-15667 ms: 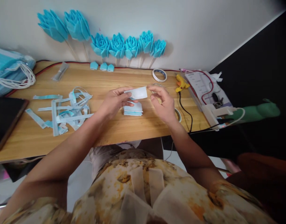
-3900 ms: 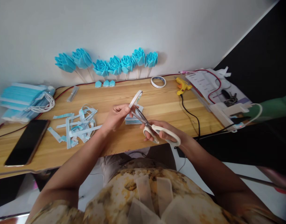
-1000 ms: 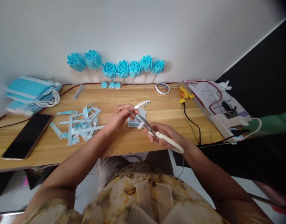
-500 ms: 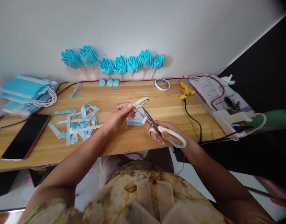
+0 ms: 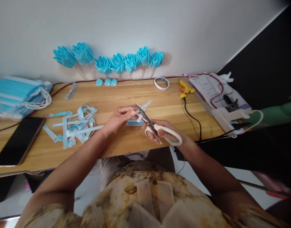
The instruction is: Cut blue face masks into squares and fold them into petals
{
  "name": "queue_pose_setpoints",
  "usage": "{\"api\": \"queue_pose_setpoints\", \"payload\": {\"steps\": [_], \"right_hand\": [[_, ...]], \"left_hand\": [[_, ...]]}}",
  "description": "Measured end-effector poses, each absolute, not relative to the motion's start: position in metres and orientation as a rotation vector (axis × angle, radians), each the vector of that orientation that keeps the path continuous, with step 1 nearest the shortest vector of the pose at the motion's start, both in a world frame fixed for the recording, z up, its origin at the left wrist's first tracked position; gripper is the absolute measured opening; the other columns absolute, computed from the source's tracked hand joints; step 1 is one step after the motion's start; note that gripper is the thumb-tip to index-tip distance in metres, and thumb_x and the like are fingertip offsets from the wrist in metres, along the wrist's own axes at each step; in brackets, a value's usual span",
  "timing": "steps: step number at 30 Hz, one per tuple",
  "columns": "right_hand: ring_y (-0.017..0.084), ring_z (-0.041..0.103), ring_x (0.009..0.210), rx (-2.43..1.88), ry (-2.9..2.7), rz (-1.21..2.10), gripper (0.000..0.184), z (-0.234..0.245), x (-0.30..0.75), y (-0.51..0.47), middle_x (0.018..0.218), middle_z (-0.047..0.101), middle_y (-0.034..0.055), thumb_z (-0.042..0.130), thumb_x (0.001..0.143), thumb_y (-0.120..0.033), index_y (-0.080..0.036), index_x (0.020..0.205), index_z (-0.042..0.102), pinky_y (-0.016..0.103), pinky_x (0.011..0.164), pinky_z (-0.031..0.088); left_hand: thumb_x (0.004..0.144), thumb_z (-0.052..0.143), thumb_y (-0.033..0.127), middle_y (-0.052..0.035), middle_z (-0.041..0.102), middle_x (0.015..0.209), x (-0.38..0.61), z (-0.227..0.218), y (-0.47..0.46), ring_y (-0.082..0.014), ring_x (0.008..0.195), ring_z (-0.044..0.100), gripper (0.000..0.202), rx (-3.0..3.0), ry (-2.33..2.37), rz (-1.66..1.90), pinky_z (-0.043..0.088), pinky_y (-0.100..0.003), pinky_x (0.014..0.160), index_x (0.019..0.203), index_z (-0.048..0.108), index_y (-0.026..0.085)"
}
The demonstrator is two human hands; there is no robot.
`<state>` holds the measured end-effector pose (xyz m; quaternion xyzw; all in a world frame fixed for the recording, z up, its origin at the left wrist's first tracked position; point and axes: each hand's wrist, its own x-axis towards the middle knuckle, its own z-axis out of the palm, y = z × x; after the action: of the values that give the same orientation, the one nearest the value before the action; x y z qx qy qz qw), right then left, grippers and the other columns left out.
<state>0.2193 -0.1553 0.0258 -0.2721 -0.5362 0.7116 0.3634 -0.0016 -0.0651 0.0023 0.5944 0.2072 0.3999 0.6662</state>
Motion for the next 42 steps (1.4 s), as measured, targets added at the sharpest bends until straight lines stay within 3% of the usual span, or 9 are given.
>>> {"api": "queue_pose_setpoints", "payload": {"steps": [8,15,20,23,26,30,33,37,42], "right_hand": [[0.004,0.044,0.048,-0.606,-1.251,1.869,0.042,0.02,0.215,-0.16,0.071,0.057,-0.0024,0.07,0.092,-0.05,-0.013,0.11,0.065,0.016,0.039,0.034],[0.002,0.033,0.041,-0.646,-1.201,1.839,0.059,0.019,0.214,-0.162,0.066,0.053,-0.0058,0.071,0.088,-0.061,-0.012,0.121,0.068,0.015,0.034,0.028],[0.001,0.033,0.04,-0.644,-1.17,1.831,0.051,0.021,0.216,-0.162,0.064,0.054,-0.006,0.071,0.09,-0.056,-0.012,0.116,0.07,0.015,0.034,0.029],[0.001,0.029,0.038,-0.673,-1.159,1.819,0.055,0.022,0.216,-0.162,0.062,0.052,-0.0074,0.073,0.087,-0.059,-0.012,0.116,0.069,0.015,0.033,0.028],[0.002,0.032,0.039,-0.765,-1.153,1.836,0.062,0.023,0.214,-0.164,0.062,0.053,-0.0076,0.076,0.082,-0.061,-0.013,0.121,0.068,0.015,0.034,0.027],[0.005,0.045,0.051,-0.925,-1.334,1.904,0.056,0.025,0.208,-0.169,0.066,0.058,-0.0052,0.088,0.072,-0.046,-0.015,0.115,0.072,0.016,0.043,0.033],[0.006,0.046,0.059,-0.908,-1.409,1.863,0.057,0.028,0.208,-0.172,0.07,0.058,-0.0036,0.087,0.074,-0.048,-0.015,0.117,0.07,0.017,0.05,0.035],[0.006,0.041,0.059,-0.922,-1.356,1.788,0.07,0.03,0.22,-0.172,0.076,0.056,-0.0019,0.084,0.072,-0.064,-0.015,0.119,0.065,0.019,0.05,0.028],[0.008,0.044,0.058,-0.88,-1.423,1.71,0.057,0.026,0.234,-0.175,0.078,0.055,-0.0008,0.073,0.085,-0.062,-0.017,0.117,0.06,0.023,0.051,0.034]], "left_hand": [[0.081,0.079,0.058,-0.0028,0.065,0.081,-0.002,0.006,-0.068,-0.0171,0.079,0.057,0.039,1.359,0.491,0.916,0.045,-0.032,0.079,0.075,0.076,0.019],[0.09,0.071,0.052,-0.0032,0.068,0.085,-0.002,0.007,-0.069,-0.0192,0.087,0.062,0.034,1.378,0.503,0.881,0.045,-0.034,0.09,0.082,0.077,0.019],[0.083,0.076,0.044,-0.0063,0.073,0.091,-0.001,0.014,-0.07,-0.022,0.093,0.065,0.026,1.252,0.424,0.862,0.047,-0.034,0.094,0.085,0.079,0.018],[0.085,0.076,0.044,-0.0059,0.073,0.086,0.0,0.02,-0.071,-0.0194,0.086,0.065,0.026,1.285,0.469,0.843,0.05,-0.032,0.088,0.087,0.08,0.018],[0.086,0.075,0.049,-0.0047,0.071,0.078,0.0,0.025,-0.072,-0.0151,0.07,0.061,0.033,1.393,0.564,0.845,0.05,-0.028,0.071,0.084,0.079,0.017],[0.084,0.077,0.045,-0.0016,0.067,0.068,0.001,0.024,-0.071,-0.012,0.06,0.057,0.029,1.351,0.677,0.94,0.047,-0.025,0.064,0.082,0.079,0.016],[0.082,0.076,0.037,-0.0023,0.066,0.063,0.001,0.022,-0.068,-0.0128,0.062,0.059,0.024,1.294,0.697,0.974,0.048,-0.025,0.066,0.07,0.075,0.016],[0.074,0.077,0.032,-0.0007,0.063,0.056,0.003,0.022,-0.066,-0.0101,0.052,0.05,0.018,1.217,0.648,1.005,0.042,-0.023,0.054,0.064,0.073,0.017],[0.077,0.077,0.036,-0.0001,0.058,0.053,0.005,0.024,-0.067,-0.01,0.049,0.046,0.022,1.186,0.544,1.018,0.043,-0.024,0.053,0.068,0.075,0.017]]}}
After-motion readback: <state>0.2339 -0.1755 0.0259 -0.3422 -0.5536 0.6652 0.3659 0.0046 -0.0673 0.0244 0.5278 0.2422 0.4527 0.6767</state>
